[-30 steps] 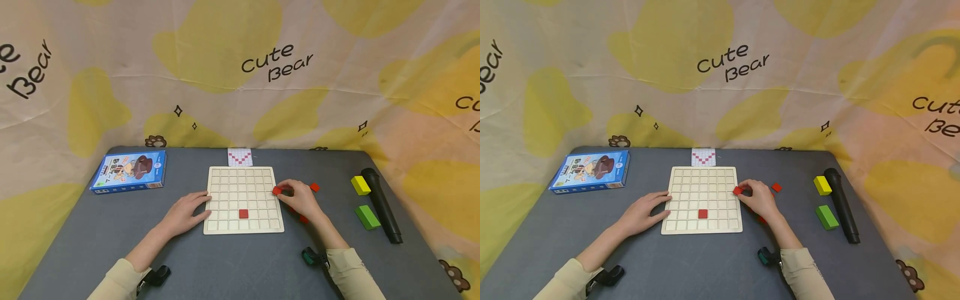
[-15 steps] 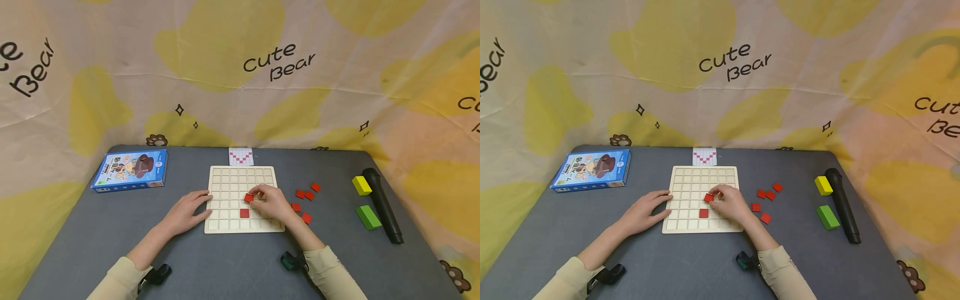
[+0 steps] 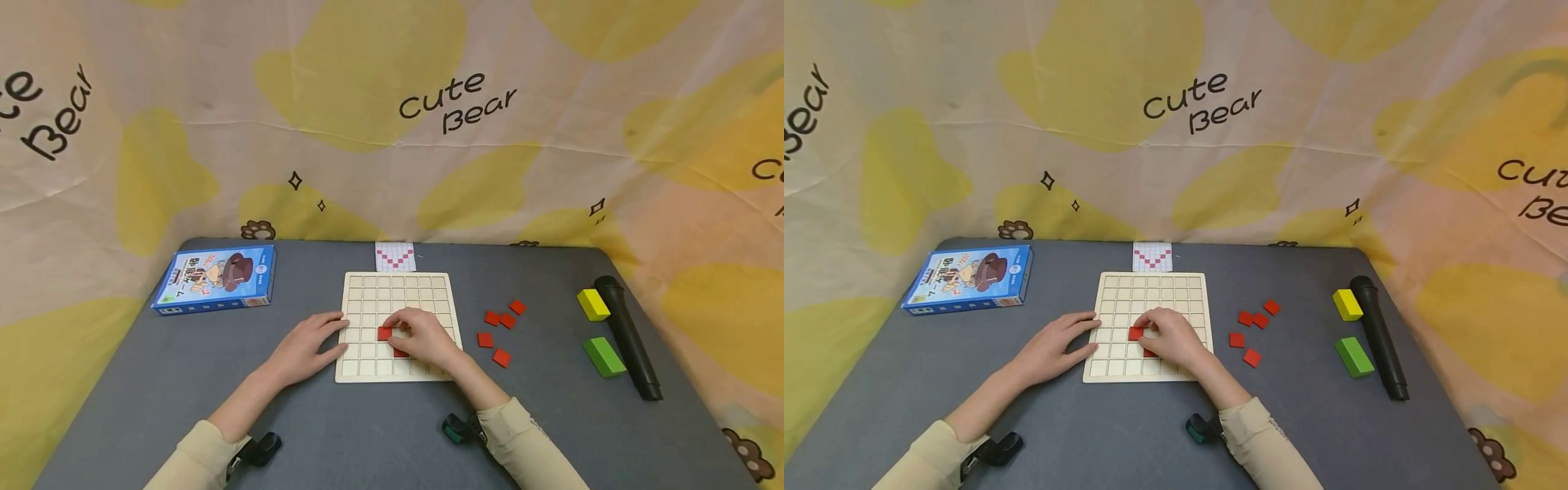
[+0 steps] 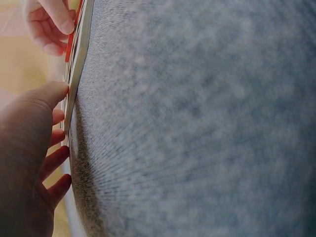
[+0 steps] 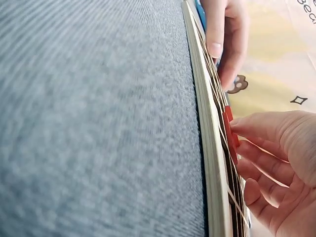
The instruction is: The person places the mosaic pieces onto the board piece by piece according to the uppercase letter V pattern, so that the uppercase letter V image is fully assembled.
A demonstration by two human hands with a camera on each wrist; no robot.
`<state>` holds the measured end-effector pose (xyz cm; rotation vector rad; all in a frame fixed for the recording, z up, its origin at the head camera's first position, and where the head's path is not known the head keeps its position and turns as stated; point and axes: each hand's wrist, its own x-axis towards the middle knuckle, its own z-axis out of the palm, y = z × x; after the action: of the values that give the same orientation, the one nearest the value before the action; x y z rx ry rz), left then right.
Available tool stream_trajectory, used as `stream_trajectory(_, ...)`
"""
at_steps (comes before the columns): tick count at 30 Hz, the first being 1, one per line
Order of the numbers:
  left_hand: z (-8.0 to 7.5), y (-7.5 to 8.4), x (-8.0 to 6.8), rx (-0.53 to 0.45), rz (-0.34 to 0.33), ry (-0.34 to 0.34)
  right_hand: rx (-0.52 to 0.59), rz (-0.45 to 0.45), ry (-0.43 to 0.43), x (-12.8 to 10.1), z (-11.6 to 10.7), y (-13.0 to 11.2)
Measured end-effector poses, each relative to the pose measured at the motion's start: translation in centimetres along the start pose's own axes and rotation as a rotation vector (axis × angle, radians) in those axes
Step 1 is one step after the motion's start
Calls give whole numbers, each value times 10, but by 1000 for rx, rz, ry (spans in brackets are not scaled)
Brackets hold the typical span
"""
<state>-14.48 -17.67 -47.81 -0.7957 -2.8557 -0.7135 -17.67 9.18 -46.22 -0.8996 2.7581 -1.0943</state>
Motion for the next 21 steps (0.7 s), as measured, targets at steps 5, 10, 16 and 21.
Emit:
stream_trajectory(5,2,0,0,0,4,-4,-15,-2,-5,-1,0,1)
stream_trajectory(10,1,1,0,-5,5,-2,-22,39,35,-5,-6,4)
stream_trajectory(16,0,2,0,-9,0,-2,-4,101,74,-19,-26,17)
stream_trajectory(21,0,1,0,-10,2,1,3,120,110,-34,-44,33)
